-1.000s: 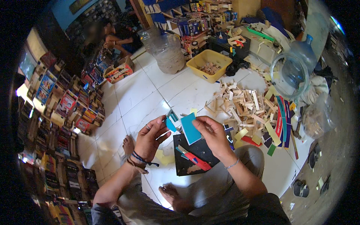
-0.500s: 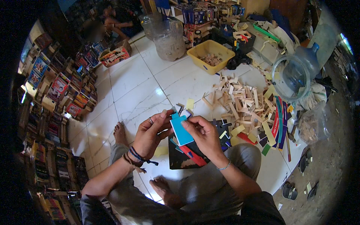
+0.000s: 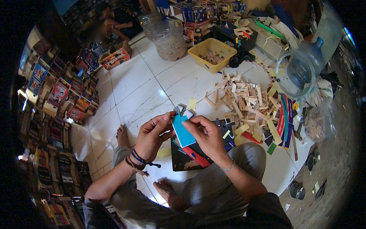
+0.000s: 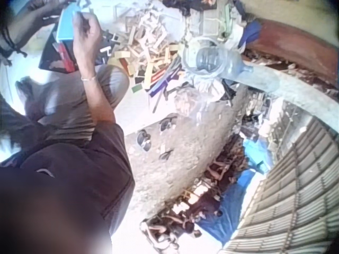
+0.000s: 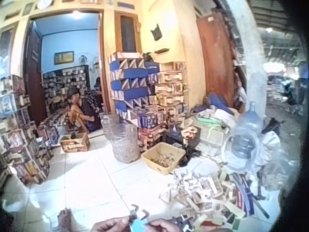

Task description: The person sits on the floor and uses a utility knife and scissors to cut colored sticker strips into smaller pieces. They peel the backing from the cut pieces and arrange them on a black board, then cut a yellow strip and peel it to reveal printed text.

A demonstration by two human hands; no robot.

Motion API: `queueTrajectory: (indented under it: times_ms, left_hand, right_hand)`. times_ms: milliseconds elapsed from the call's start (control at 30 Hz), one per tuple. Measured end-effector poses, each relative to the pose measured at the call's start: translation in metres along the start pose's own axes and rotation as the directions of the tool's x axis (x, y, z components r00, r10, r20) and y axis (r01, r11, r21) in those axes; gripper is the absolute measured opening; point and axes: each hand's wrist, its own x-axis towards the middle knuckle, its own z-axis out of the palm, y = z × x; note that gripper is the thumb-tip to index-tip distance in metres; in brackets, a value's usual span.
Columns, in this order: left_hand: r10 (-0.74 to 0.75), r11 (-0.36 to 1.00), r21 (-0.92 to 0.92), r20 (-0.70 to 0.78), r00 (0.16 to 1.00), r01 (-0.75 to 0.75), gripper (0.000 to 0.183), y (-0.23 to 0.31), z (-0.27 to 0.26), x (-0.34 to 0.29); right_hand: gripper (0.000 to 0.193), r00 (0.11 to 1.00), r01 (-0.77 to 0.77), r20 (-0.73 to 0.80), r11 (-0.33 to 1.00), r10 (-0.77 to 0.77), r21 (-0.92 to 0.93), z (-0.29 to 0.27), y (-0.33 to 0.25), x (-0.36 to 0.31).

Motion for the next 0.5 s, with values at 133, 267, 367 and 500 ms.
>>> queueTrajectory:
  times_ms: [133, 267, 367, 500]
  left_hand:
    - [0.013, 1.000, -0.013, 0.003, 1.000, -0.013, 0.035, -0.0001, 0.0001, 0.0000]
    - [-0.002, 1.000, -0.018, -0.023, 1.000, 0.001, 0.036, 0.0014, 0.0020, 0.0005]
    - [0.001, 1.000, -0.026, -0.039, 0.999, -0.002, 0.037, 0.0029, 0.0036, 0.0009]
    - [0.001, 1.000, -0.031, -0.044, 0.999, -0.002, 0.038, 0.0047, 0.0045, 0.0002]
  right_hand:
    - [0.015, 1.000, 0.008, 0.000, 1.000, -0.008, -0.012, 0.0003, -0.0013, -0.0004]
    - [0.016, 1.000, 0.004, 0.002, 1.000, -0.004, -0.011, 0.0002, -0.0005, 0.0001]
    - [0.015, 1.000, 0.007, 0.009, 0.999, -0.007, -0.041, -0.0016, 0.0005, -0.0001]
    - [0.016, 1.000, 0.018, 0.004, 0.999, -0.018, -0.049, -0.0019, 0.0032, 0.0008]
